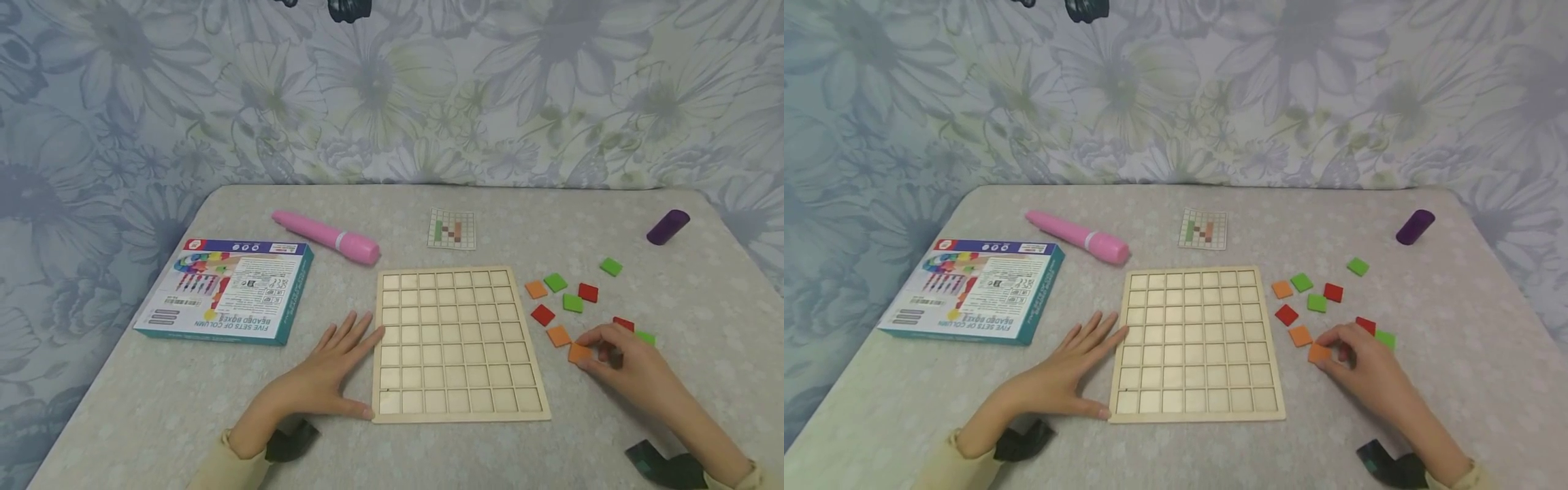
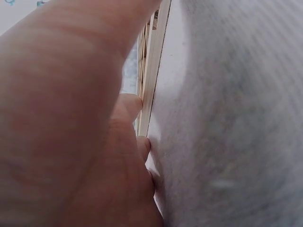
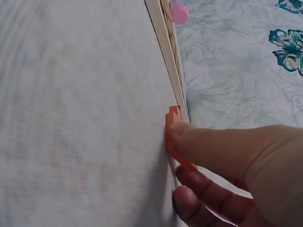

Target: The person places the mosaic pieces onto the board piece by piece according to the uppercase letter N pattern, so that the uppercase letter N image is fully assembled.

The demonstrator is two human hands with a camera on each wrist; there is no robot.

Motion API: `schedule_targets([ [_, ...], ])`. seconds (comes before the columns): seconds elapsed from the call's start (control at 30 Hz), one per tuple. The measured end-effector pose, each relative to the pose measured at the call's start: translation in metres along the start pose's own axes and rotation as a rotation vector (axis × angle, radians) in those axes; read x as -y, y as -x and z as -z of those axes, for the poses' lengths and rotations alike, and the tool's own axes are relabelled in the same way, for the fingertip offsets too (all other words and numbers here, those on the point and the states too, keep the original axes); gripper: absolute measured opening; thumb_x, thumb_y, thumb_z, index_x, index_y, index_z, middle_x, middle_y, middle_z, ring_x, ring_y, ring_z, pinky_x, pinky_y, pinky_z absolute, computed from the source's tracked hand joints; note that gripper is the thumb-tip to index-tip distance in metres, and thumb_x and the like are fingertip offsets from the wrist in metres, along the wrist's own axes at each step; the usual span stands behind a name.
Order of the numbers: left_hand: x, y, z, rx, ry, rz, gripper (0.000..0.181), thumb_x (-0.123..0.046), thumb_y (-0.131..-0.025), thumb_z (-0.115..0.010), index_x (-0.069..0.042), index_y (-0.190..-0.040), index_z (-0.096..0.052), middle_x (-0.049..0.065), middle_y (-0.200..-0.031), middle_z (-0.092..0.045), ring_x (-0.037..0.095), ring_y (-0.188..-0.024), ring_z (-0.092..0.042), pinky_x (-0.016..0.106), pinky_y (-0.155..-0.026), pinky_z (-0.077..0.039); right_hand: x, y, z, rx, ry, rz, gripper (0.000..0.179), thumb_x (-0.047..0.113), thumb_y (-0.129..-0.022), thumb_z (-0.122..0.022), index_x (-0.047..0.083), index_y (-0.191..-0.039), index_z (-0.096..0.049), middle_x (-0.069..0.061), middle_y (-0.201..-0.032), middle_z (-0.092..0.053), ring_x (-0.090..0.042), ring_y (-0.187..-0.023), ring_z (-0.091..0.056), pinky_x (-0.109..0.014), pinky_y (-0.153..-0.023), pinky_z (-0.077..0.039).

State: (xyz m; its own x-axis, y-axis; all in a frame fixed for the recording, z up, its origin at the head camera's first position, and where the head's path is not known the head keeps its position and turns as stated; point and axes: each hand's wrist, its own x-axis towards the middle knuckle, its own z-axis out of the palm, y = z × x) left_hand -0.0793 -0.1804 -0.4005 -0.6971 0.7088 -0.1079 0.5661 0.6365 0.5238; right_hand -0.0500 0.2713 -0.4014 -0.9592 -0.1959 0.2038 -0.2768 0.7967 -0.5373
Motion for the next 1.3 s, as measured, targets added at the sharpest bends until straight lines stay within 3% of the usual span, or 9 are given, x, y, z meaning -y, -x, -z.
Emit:
schedule_targets([
  [0.2,0.001,0.000,-0.002,-0.009,-0.013,-0.009,0.112,-0.067,-0.069,-0.067,-0.015,-0.152,-0.011,0.011,-0.155,0.002,0.032,-0.138,0.009,0.053,-0.107,0.002,0.003,0.000,0.002,0.032,-0.015,-0.063,0.030,-0.001,-0.068,-0.079,0.012,-0.090,-0.063,0.007,-0.069,-0.049,-0.007,-0.062,-0.046,-0.022,-0.052,-0.039],
  [0.5,0.001,0.000,-0.001,-0.012,-0.015,-0.006,0.113,-0.067,-0.069,-0.067,-0.015,-0.152,-0.011,0.010,-0.155,0.003,0.032,-0.138,0.010,0.053,-0.107,0.003,0.004,-0.004,0.007,0.033,-0.047,-0.072,0.023,-0.003,-0.073,-0.076,0.011,-0.088,-0.066,0.005,-0.079,-0.061,-0.005,-0.066,-0.054,-0.017,-0.059,-0.047],
  [0.73,-0.001,-0.001,0.000,-0.007,-0.007,-0.012,0.112,-0.065,-0.069,-0.069,-0.014,-0.152,-0.012,0.012,-0.155,0.003,0.033,-0.138,0.009,0.054,-0.106,0.003,0.018,-0.013,0.010,0.035,-0.147,0.002,0.022,-0.003,-0.077,-0.073,0.011,-0.094,-0.068,0.004,-0.086,-0.065,-0.004,-0.075,-0.060,-0.011,-0.066,-0.047],
  [0.87,-0.002,-0.001,0.002,-0.007,-0.008,-0.013,0.112,-0.063,-0.069,-0.070,-0.012,-0.151,-0.012,0.013,-0.155,0.002,0.034,-0.138,0.009,0.054,-0.107,0.002,0.038,-0.029,-0.002,0.090,-0.297,0.035,0.019,-0.005,-0.081,-0.069,0.006,-0.096,-0.067,0.000,-0.088,-0.066,-0.009,-0.075,-0.063,-0.018,-0.066,-0.051],
  [1.0,-0.001,0.000,0.002,-0.005,-0.008,-0.010,0.112,-0.063,-0.070,-0.070,-0.013,-0.151,-0.013,0.012,-0.155,0.001,0.034,-0.138,0.008,0.054,-0.106,0.002,0.060,-0.047,-0.024,0.178,-0.403,0.006,0.014,-0.003,-0.083,-0.068,0.005,-0.094,-0.067,-0.001,-0.088,-0.065,-0.013,-0.074,-0.063,-0.024,-0.065,-0.053],
  [1.3,0.000,-0.001,0.001,-0.002,-0.016,-0.011,0.113,-0.065,-0.069,-0.068,-0.014,-0.152,-0.011,0.011,-0.155,0.003,0.032,-0.138,0.010,0.054,-0.107,0.003,0.080,-0.060,-0.053,0.279,-0.369,-0.053,0.015,0.005,-0.084,-0.069,0.019,-0.089,-0.069,0.008,-0.080,-0.063,-0.013,-0.070,-0.057,-0.025,-0.063,-0.049],
])
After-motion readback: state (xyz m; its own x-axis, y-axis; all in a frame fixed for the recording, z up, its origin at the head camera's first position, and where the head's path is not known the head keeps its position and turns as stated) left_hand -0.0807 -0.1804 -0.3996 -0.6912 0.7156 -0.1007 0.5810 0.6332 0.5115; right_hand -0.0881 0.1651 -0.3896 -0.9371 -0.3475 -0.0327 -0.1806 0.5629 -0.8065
